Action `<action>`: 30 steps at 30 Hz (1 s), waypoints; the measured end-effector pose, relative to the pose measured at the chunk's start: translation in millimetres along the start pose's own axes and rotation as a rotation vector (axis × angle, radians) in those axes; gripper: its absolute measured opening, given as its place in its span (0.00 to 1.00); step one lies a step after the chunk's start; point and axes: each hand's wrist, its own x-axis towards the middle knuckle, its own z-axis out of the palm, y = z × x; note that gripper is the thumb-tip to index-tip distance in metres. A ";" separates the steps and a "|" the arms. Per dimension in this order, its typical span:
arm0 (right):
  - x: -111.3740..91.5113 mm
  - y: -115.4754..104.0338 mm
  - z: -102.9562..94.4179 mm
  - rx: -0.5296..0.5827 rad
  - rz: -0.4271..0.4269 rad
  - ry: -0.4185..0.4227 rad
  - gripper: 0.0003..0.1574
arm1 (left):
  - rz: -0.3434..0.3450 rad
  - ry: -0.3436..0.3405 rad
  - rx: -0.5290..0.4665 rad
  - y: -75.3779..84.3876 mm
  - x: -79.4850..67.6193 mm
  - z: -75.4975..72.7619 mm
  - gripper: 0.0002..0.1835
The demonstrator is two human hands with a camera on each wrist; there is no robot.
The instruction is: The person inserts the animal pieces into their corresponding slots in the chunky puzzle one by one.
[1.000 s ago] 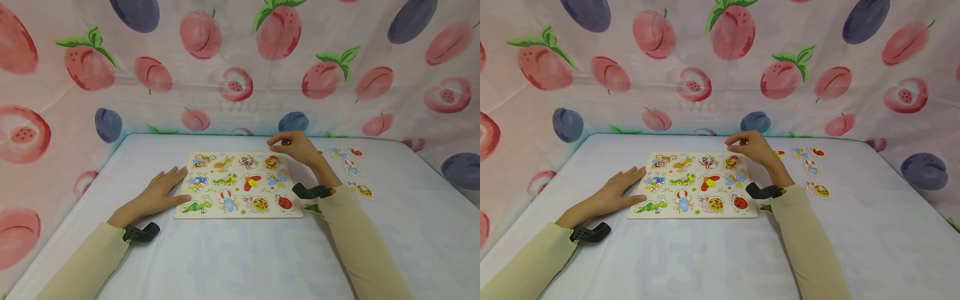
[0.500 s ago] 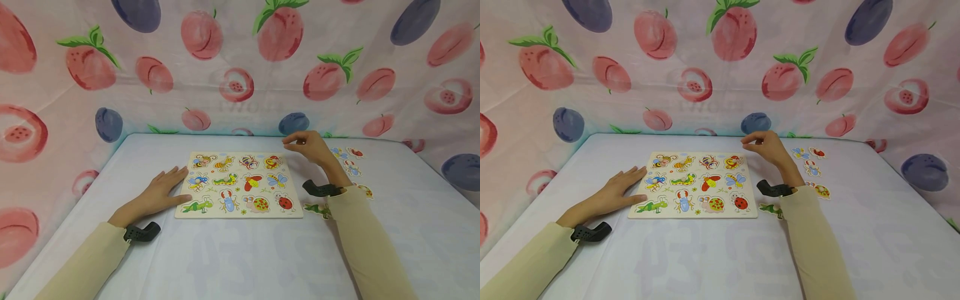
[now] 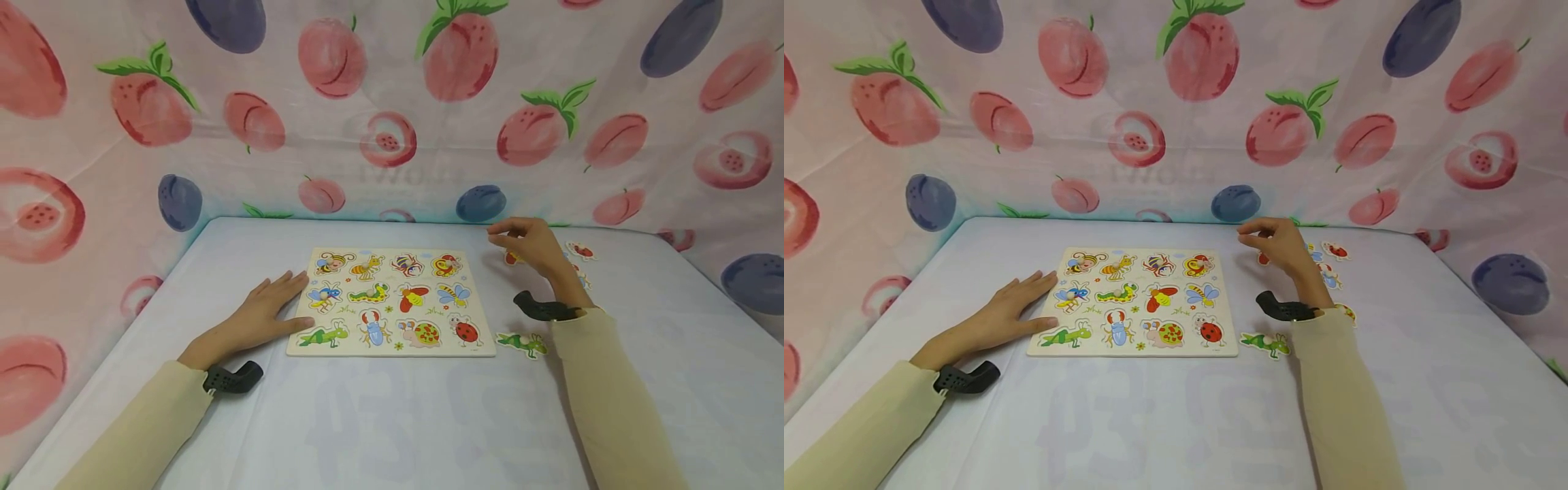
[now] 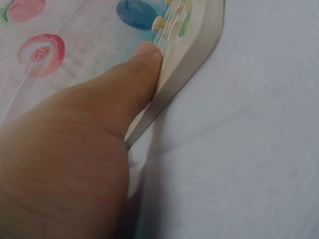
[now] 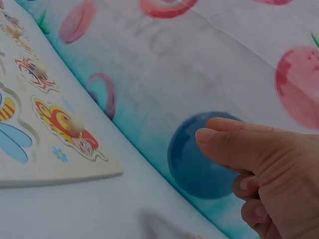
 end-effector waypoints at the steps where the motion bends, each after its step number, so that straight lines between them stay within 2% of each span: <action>1: -0.8 2.6 -0.8 -0.002 0.012 0.005 0.21 | 0.001 0.000 0.000 0.0 0.0 0.1 0.49; 17: -7.5 36.8 -2.5 -0.055 0.241 0.048 0.26 | 0.000 0.003 0.008 -0.1 0.1 0.9 0.48; 30: -10.8 56.0 1.8 -0.099 0.172 0.105 0.19 | -0.006 0.004 0.011 -2.6 1.4 2.6 0.49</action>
